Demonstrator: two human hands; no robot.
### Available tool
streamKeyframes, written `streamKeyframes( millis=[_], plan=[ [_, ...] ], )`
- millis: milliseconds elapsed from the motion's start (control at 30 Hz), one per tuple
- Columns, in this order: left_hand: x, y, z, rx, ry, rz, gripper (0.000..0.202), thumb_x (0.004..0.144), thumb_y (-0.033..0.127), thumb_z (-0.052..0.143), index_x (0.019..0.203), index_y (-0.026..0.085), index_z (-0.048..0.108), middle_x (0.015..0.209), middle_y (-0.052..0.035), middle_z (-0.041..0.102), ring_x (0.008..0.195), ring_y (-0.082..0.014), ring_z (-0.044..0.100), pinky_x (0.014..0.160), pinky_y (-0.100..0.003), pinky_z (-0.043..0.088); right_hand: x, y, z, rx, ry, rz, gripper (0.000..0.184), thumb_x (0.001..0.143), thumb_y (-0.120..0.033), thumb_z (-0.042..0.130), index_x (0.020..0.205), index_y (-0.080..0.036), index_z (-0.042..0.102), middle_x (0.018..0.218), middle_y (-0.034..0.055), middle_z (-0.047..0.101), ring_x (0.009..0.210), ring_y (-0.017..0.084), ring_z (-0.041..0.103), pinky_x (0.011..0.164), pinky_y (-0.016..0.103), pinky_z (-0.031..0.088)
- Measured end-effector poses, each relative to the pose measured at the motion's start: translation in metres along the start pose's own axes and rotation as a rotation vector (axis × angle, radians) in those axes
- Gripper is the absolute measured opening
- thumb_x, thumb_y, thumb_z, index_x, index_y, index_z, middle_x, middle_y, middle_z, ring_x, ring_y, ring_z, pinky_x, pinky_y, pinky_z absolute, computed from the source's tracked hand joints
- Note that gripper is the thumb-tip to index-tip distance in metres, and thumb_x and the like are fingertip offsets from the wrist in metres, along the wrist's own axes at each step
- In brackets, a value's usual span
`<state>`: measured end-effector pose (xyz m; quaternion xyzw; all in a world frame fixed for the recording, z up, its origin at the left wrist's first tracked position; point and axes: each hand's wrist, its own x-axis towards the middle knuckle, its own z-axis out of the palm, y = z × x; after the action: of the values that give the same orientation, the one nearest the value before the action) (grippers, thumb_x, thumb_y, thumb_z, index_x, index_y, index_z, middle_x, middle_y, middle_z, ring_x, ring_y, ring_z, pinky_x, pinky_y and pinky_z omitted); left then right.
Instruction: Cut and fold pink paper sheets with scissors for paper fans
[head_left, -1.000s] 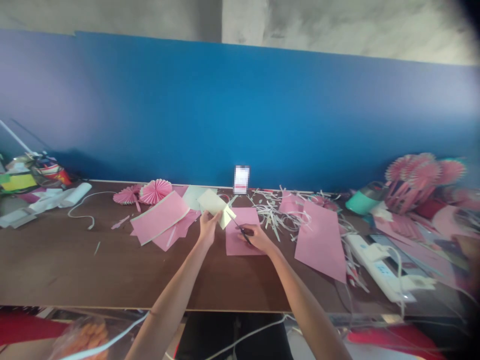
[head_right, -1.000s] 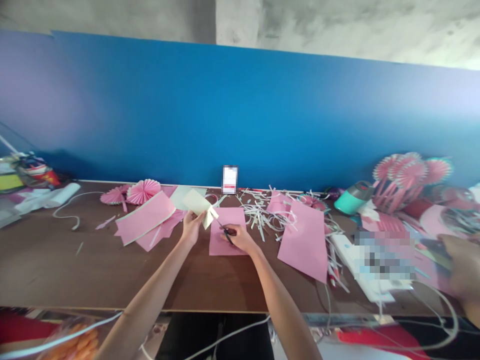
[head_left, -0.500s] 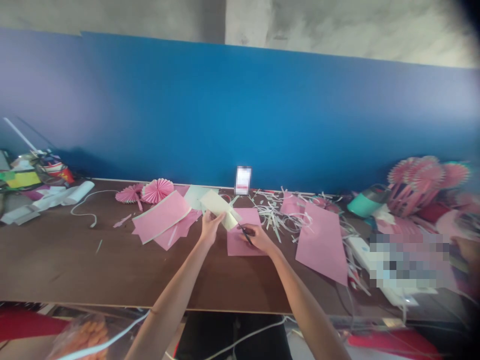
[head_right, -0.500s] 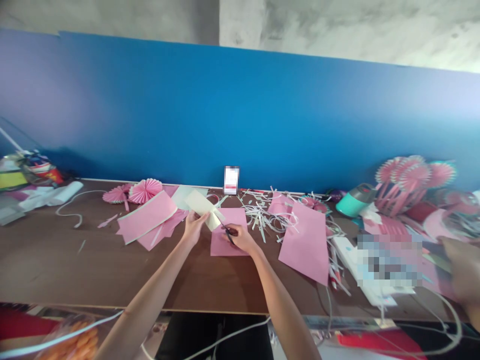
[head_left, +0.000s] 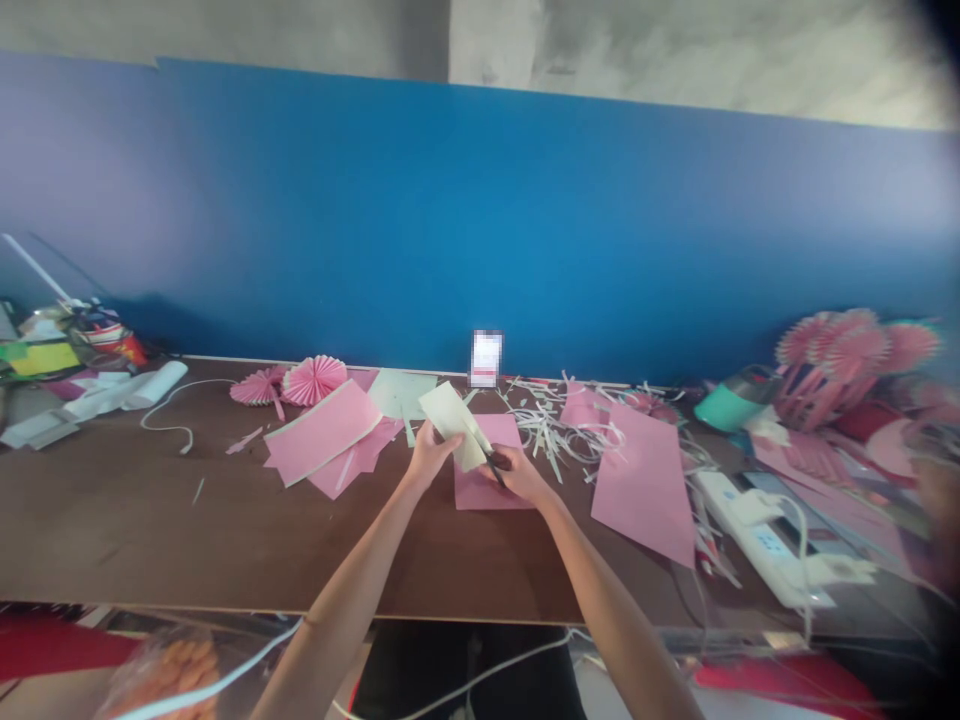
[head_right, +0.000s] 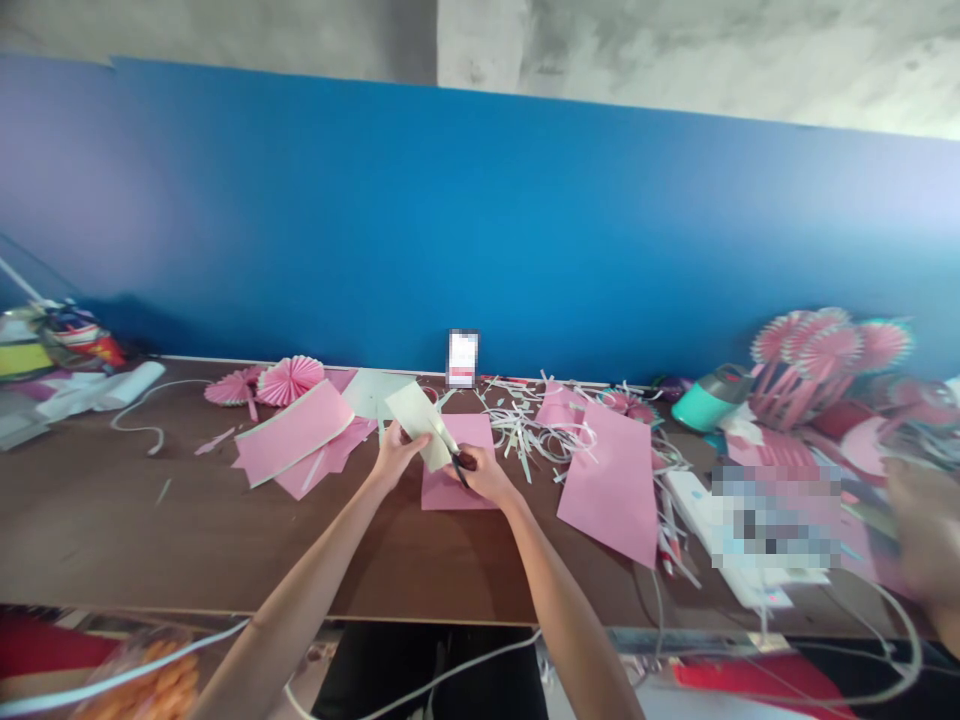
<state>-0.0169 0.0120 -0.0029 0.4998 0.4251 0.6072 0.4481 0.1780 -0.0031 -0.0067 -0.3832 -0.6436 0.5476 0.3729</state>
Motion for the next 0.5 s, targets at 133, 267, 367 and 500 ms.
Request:
streamKeyframes(
  millis=[133, 267, 367, 500],
  plan=[
    [0.0011, -0.0012, -0.0013, 0.019, -0.020, 0.010, 0.040, 0.066, 0.029, 0.074, 0.101, 0.016, 0.060, 0.097, -0.0090, 0.067, 0.087, -0.0237, 0.064, 0.073, -0.034, 0.051, 0.0006, 0.0022, 0.0003, -0.013, -0.001, -0.008, 0.035, 0.064, -0.042, 0.074, 0.082, -0.016, 0.060, 0.065, -0.0015, 0.054, 0.059, 0.012, 0.048, 0.052, 0.023, 0.037],
    [0.0008, -0.0004, -0.0016, 0.031, -0.036, 0.036, 0.037, 0.068, 0.029, 0.072, 0.101, 0.016, 0.060, 0.098, -0.0091, 0.067, 0.089, -0.0241, 0.064, 0.073, -0.034, 0.050, 0.0008, 0.0043, 0.0017, 0.005, -0.002, -0.004, 0.037, 0.066, -0.044, 0.072, 0.087, -0.015, 0.060, 0.065, -0.0014, 0.055, 0.058, 0.012, 0.048, 0.051, 0.023, 0.036],
    [0.0004, 0.0011, -0.0013, 0.028, -0.025, 0.021, 0.038, 0.067, 0.030, 0.073, 0.100, 0.015, 0.061, 0.097, -0.0095, 0.068, 0.089, -0.0248, 0.064, 0.073, -0.034, 0.050, 0.0006, 0.0046, 0.0018, 0.015, -0.006, -0.003, 0.038, 0.067, -0.044, 0.072, 0.088, -0.015, 0.061, 0.065, -0.0014, 0.056, 0.058, 0.012, 0.048, 0.052, 0.023, 0.036],
    [-0.0003, 0.0033, -0.0013, 0.016, -0.020, 0.009, 0.041, 0.066, 0.030, 0.074, 0.102, 0.015, 0.060, 0.098, -0.0091, 0.068, 0.089, -0.0248, 0.064, 0.074, -0.034, 0.050, 0.0003, 0.0040, 0.0005, 0.022, -0.014, -0.012, 0.035, 0.067, -0.043, 0.072, 0.086, -0.015, 0.063, 0.071, 0.0000, 0.059, 0.065, 0.013, 0.052, 0.057, 0.023, 0.039]
  ],
)
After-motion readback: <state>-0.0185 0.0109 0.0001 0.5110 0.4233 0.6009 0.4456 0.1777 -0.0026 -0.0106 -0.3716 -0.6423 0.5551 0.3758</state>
